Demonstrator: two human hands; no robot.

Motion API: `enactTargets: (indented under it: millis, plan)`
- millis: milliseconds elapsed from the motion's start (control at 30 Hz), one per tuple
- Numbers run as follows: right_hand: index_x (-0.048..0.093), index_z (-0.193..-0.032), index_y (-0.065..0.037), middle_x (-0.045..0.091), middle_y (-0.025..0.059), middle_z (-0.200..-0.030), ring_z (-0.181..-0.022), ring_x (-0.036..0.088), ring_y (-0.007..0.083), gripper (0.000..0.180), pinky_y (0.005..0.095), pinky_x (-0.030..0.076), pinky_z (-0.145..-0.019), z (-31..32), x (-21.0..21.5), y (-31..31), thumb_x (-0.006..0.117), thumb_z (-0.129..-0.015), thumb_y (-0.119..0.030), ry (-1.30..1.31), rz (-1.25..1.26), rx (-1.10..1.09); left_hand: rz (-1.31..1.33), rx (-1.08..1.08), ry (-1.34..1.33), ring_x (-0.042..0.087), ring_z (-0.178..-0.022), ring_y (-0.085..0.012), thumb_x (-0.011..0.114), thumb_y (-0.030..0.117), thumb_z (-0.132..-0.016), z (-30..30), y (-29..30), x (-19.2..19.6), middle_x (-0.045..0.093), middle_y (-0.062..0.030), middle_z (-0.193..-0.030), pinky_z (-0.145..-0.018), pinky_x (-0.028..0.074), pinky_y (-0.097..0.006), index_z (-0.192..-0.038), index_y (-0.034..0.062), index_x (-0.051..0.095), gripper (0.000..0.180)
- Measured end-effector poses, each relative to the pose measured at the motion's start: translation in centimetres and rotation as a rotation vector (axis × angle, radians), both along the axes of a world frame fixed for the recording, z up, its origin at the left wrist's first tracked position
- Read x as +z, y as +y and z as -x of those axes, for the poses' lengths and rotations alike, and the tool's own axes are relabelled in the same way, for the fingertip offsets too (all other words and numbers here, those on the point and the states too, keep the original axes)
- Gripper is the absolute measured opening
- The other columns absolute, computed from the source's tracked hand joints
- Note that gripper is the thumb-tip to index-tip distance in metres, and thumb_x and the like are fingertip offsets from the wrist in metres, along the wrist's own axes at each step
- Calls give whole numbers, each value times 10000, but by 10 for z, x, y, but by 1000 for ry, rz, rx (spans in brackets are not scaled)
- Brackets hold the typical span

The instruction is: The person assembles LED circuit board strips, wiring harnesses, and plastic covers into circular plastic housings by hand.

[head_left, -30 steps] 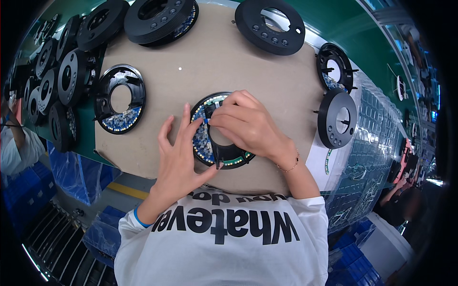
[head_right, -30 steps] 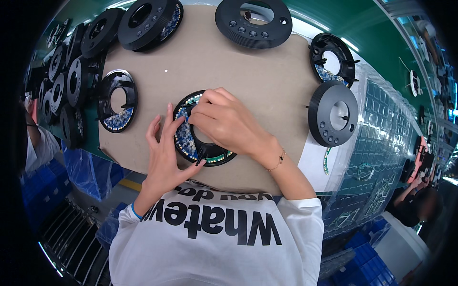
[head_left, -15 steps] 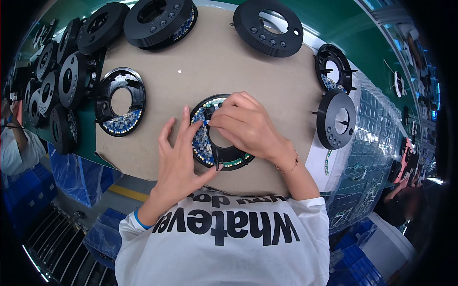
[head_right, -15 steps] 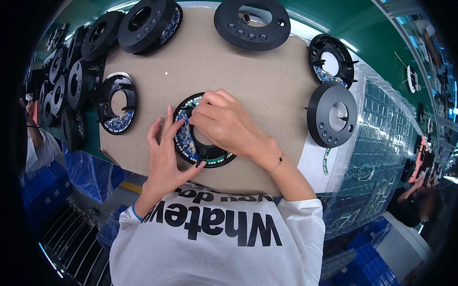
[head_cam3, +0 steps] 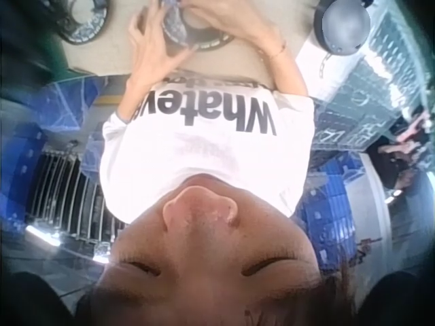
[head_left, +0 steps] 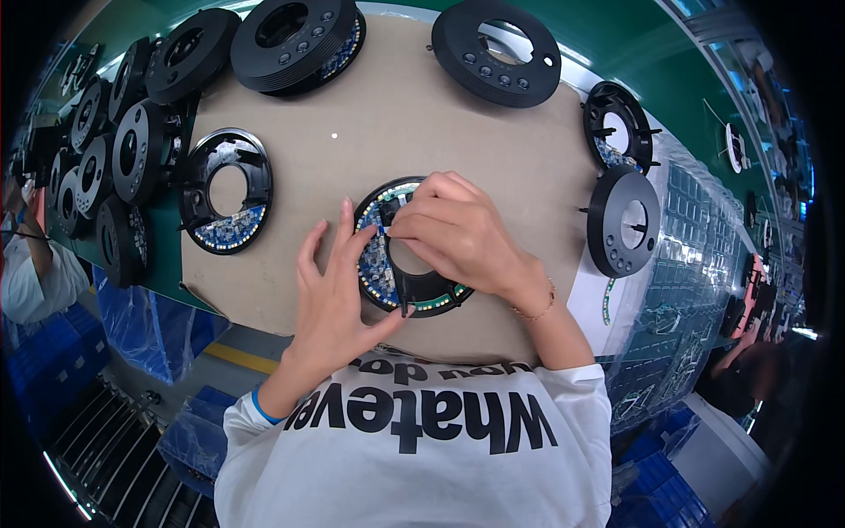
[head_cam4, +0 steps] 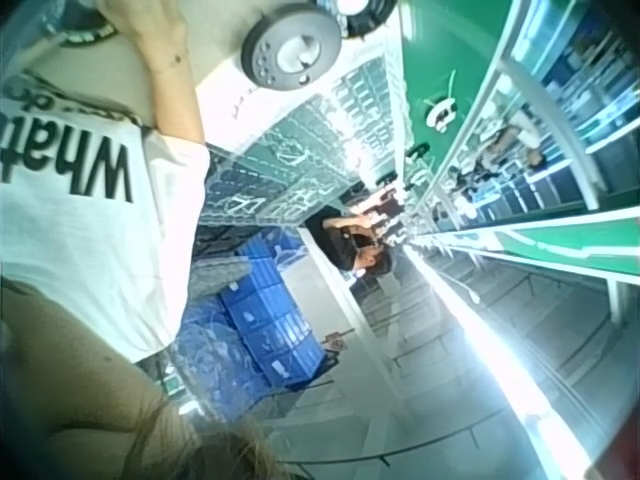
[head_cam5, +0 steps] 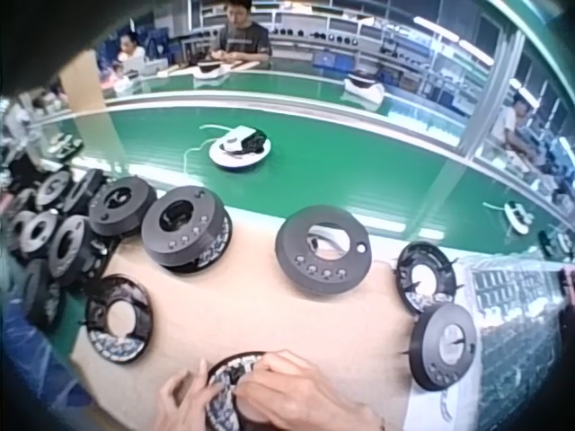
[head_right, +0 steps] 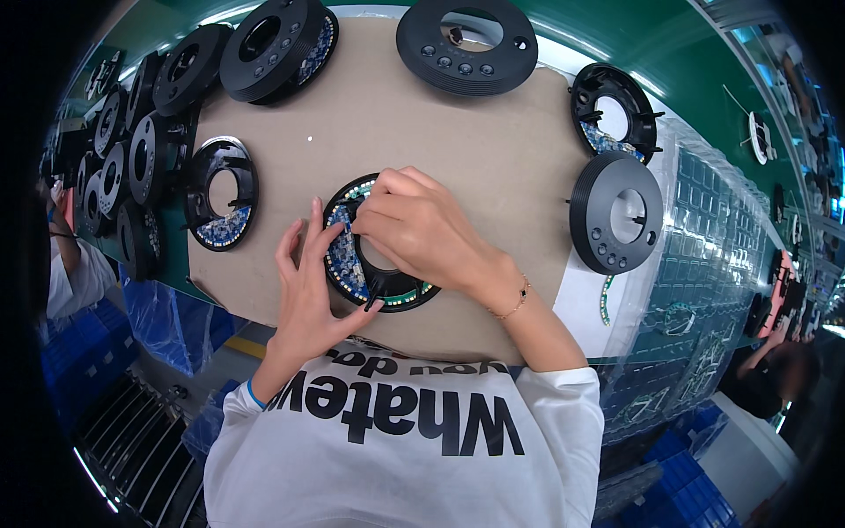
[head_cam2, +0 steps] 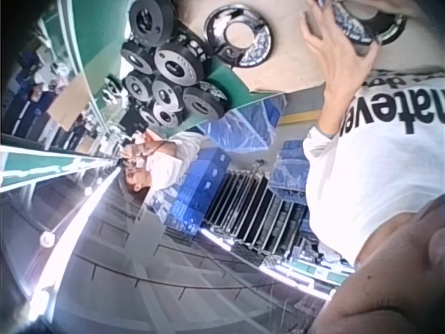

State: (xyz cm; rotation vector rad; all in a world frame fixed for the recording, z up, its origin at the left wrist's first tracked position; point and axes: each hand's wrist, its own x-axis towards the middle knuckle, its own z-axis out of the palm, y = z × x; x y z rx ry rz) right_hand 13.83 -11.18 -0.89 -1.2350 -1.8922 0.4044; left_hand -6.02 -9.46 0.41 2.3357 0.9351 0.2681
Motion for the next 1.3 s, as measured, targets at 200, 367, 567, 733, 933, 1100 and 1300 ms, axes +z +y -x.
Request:
enactTargets:
  millis: [200, 367, 567, 733, 933, 1100, 1300]
  plan:
    - [627, -767, -44, 575, 18, -749, -754, 529, 198, 126, 327, 439, -691, -1, 0, 0, 660, -647, -58, 21, 31, 1, -5, -2, -5, 234, -1241, -452, 772, 282, -628, 0, 0, -1, 222, -241, -1450, -1030, 207, -519, -1307, 15, 328, 854]
    - [629, -769, -44, 571, 21, -743, -754, 525, 200, 127, 330, 436, -685, -3, 2, 1, 658, -646, -54, 2, 51, 31, 2, 18, -20, 242, -1236, -447, 775, 285, -623, 0, -1, -2, 223, -238, -1451, -1030, 217, -504, -1300, 20, 343, 846]
    - [628, -768, -47, 573, 17, -744, -754, 528, 198, 117, 325, 435, -682, -1, 1, 1, 663, -656, -49, 12, 50, 13, 9, 26, -35, 253, -1234, -433, 772, 289, -622, 0, -1, -3, 228, -235, -1450, -1023, 228, -499, -1295, 25, 354, 835]
    - [627, -765, -50, 578, 10, -746, -752, 530, 192, 109, 323, 435, -680, -1, -1, 1, 671, -664, -51, 20, 41, 7, 0, 28, -41, 261, -1230, -429, 772, 284, -618, 0, -2, -5, 224, -234, -1451, -1013, 236, -494, -1293, 23, 354, 836]
    - [632, -758, -55, 580, 4, -743, -744, 529, 187, 115, 314, 430, -671, 1, -2, 1, 679, -652, -52, 1, 29, -9, 12, 27, -55, 269, -1229, -422, 774, 274, -612, 1, -2, -6, 219, -233, -1453, -1007, 239, -494, -1292, 20, 354, 839]
    - [623, -717, -64, 554, -3, -687, -718, 515, 179, 108, 304, 421, -650, 3, 0, 1, 673, -622, -72, -36, 24, -16, 3, 27, -74, 284, -1224, -417, 769, 277, -615, 3, -3, -8, 211, -222, -1460, -1003, 239, -495, -1299, 19, 350, 843]
    - [592, -669, -68, 528, -2, -634, -701, 505, 178, 88, 300, 421, -641, 3, -4, 2, 652, -606, -82, -39, -13, -22, -52, 3, -73, 304, -1214, -414, 739, 310, -626, 3, -2, -12, 203, -204, -1469, -983, 255, -508, -1313, 20, 357, 838]
